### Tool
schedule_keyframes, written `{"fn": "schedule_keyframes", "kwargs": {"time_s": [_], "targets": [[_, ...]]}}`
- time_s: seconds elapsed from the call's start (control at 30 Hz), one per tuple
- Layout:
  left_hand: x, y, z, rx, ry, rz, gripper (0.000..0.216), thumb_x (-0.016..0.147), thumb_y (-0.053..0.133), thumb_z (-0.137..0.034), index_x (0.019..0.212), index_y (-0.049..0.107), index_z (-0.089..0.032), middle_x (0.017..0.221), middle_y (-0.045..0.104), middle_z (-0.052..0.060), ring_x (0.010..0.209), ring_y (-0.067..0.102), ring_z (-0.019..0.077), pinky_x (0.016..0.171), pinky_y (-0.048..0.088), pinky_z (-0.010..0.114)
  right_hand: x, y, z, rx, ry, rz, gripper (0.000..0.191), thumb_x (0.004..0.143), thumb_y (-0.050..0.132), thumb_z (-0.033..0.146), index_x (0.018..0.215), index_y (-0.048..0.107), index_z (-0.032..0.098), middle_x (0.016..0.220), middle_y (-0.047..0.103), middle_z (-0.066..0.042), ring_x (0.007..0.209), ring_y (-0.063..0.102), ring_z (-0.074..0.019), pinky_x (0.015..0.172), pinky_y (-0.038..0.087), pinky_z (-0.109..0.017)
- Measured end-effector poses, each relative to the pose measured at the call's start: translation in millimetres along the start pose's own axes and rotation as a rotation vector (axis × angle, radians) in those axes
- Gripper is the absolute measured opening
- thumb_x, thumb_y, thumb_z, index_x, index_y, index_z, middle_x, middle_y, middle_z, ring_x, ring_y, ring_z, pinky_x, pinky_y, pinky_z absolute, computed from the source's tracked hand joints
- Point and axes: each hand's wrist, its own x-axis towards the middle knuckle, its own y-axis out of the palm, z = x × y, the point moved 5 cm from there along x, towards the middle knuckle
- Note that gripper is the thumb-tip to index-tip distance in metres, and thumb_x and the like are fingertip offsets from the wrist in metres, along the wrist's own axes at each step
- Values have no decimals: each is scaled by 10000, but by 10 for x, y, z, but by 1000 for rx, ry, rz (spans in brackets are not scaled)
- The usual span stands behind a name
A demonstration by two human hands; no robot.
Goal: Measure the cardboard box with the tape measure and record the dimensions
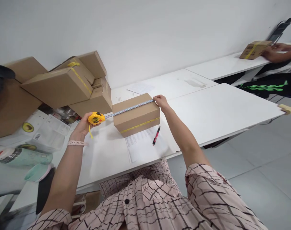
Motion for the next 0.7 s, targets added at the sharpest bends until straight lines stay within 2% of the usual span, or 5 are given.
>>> {"fn": "schedule_keyframes", "kwargs": {"time_s": [0.17,0.27,0.53,0.63,0.7], "targets": [[95,150,-2,11,4,48,415,739,725,-454,1022,710,-150,963,738,66,866,677,205,649,580,278,-48,129,-141,-45,72,148,271,786,792,402,832,675,162,891,725,-80,764,630,-178,675,476,-289],[112,233,5,36,8,84,482,719,749,-496,1054,720,-151,983,739,66,880,679,198,650,567,259,-79,130,-136,-88,75,144,305,800,778,452,829,680,165,909,727,-74,777,628,-169,678,464,-272],[41,304,-38,56,18,65,560,649,781,-559,1023,714,-147,938,730,59,856,666,199,641,537,264,-105,115,-41,-288,-61,89,420,833,733,477,594,533,196,615,561,4,615,475,-123,573,355,-264],[-127,332,-169,79,102,1,538,639,791,-552,983,699,-148,931,735,58,838,668,196,637,500,251,-66,85,5,-314,-131,56,425,813,744,499,589,531,207,588,543,6,612,463,-132,598,385,-272],[-395,416,-216,79,160,21,534,661,808,-527,1023,685,-154,964,747,64,853,681,203,665,493,256,-37,44,86,-218,-192,13,412,848,698,512,620,543,206,627,565,4,632,480,-131,653,422,-274]]}}
